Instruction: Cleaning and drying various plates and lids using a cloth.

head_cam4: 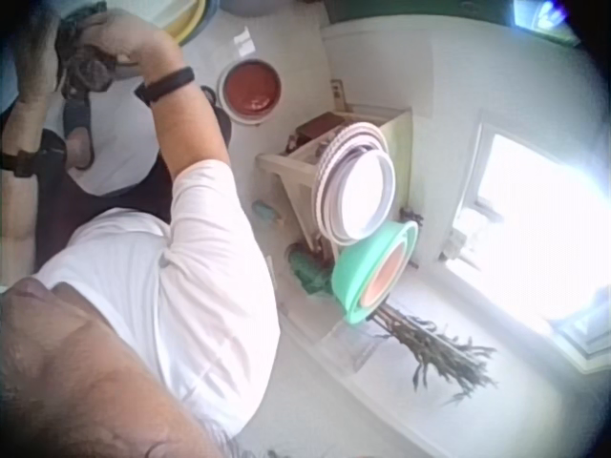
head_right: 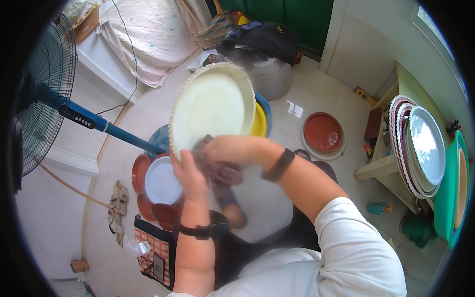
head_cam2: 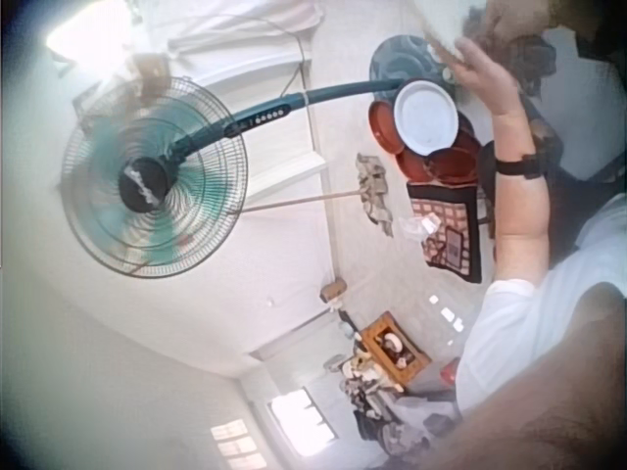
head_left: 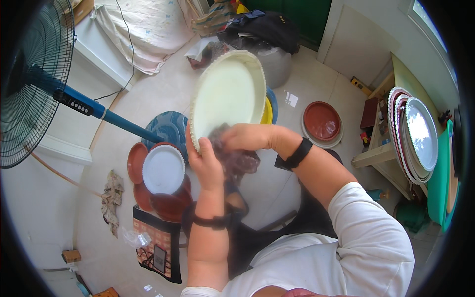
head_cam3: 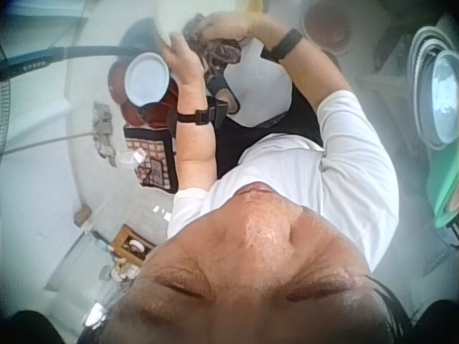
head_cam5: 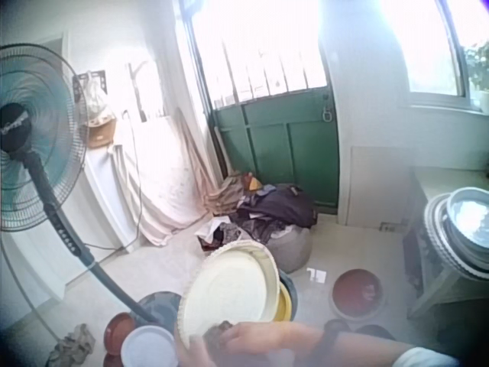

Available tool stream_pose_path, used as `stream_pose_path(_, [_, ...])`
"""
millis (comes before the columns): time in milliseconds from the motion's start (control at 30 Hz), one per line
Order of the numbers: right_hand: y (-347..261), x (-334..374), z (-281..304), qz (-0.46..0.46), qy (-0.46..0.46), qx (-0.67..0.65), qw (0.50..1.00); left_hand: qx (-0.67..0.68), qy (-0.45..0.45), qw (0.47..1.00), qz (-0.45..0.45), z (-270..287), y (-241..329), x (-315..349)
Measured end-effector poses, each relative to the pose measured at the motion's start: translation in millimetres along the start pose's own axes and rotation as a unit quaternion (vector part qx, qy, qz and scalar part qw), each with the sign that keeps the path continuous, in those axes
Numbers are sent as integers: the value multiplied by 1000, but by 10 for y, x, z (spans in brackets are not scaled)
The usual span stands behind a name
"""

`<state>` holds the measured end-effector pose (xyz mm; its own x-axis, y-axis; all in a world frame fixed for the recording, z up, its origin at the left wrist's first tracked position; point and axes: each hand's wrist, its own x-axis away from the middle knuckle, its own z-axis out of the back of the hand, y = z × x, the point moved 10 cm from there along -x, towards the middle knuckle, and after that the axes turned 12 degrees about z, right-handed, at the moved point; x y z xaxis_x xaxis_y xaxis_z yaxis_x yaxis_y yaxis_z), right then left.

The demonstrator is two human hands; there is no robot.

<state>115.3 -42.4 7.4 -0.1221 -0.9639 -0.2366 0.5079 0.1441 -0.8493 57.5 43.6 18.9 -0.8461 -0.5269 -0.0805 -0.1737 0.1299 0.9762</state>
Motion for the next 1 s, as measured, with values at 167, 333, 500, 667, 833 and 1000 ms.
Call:
stream_pose_path(167, [297,127,-14,-95,-75,248,961,-39,75,996,-12,135,88,33])
stream_pose_path(333, [782,636,717,-393,98,265,875,-6,41,999,22,42,105,44])
stream_pose_path(500, [451,805,1295,-299,410,271,818,-10,-6,998,65,-57,-19,34])
stream_pose_path(667, [-8,416,1195,-59,446,187,873,-86,-56,994,27,-287,85,62])
stream_pose_path(833, [-318,91,454,17,280,105,954,-14,6,999,50,-74,-89,-30])
stream_pose_path(1000, [22,178,-54,-129,-59,234,962,-4,65,997,49,108,24,40])
